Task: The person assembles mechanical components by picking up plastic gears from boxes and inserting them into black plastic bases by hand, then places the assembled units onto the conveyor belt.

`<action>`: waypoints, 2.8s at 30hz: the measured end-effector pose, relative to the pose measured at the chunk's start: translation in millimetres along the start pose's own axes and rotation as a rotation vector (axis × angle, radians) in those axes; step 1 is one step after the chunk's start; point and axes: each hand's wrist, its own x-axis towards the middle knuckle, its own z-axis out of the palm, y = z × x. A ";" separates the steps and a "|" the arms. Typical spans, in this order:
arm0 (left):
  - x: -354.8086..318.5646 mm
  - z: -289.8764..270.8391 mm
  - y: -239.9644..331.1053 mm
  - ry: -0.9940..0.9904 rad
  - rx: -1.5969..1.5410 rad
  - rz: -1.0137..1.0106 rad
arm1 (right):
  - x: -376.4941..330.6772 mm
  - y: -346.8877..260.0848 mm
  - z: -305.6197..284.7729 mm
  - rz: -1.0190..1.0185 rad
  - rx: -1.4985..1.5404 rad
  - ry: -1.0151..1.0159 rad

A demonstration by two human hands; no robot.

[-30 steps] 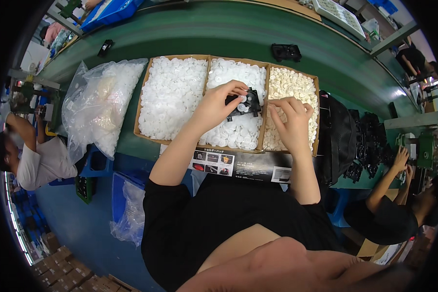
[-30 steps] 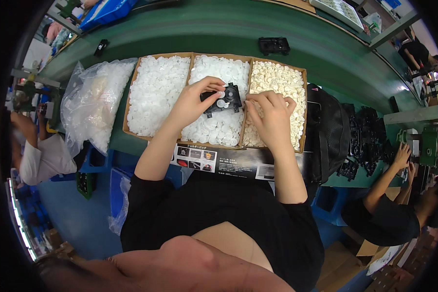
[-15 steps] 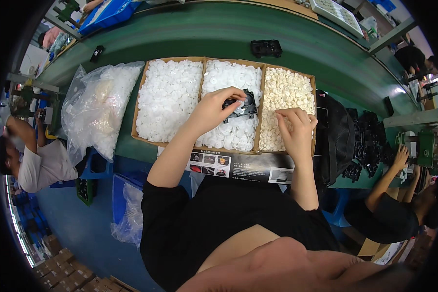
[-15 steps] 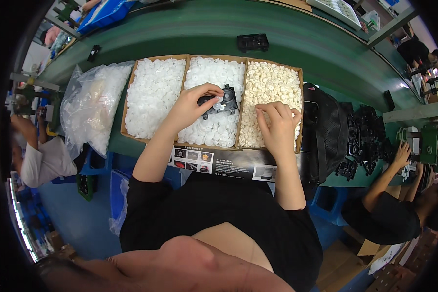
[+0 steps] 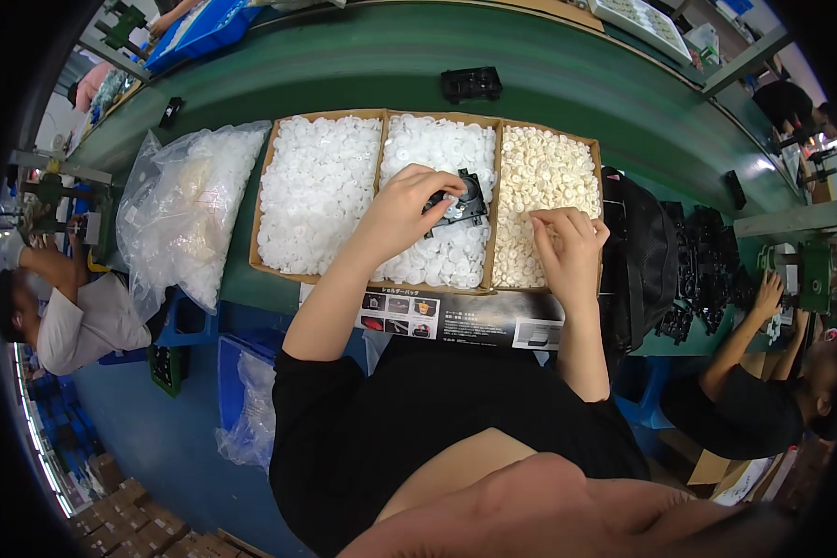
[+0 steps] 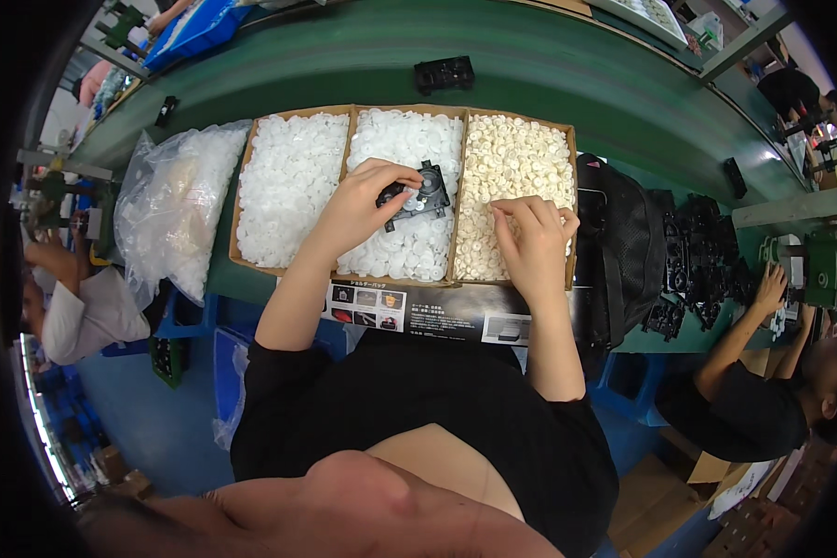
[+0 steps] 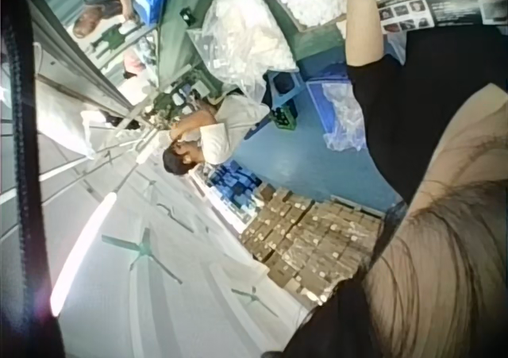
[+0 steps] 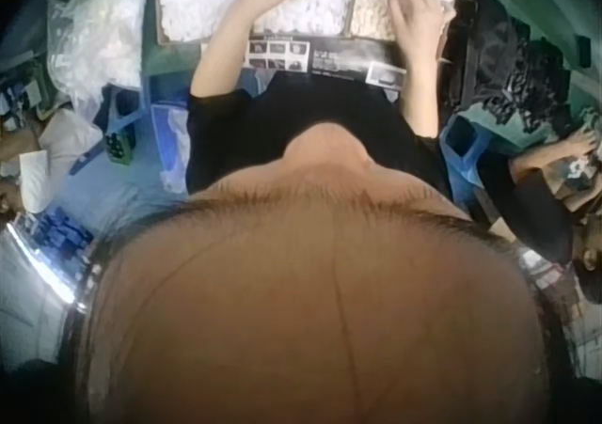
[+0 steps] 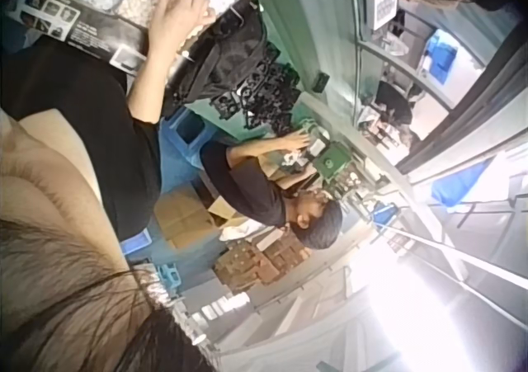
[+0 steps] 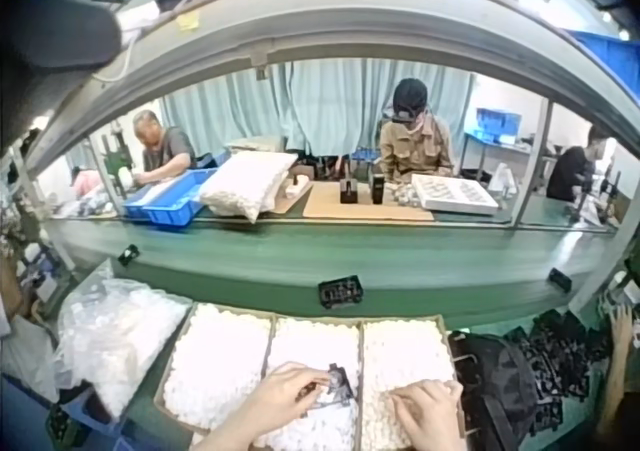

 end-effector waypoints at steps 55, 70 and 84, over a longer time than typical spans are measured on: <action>0.3 16.6 -31.3 0.027 0.303 0.039 | 30.0 -40.2 62.0 -0.109 0.225 -0.053; -5.8 -0.9 -16.6 0.070 0.322 0.063 | 22.0 -47.5 61.2 -0.169 0.113 -0.056; -57.3 -76.2 -51.1 0.342 0.537 -0.234 | 1.8 -55.5 63.9 -0.226 -0.238 -0.071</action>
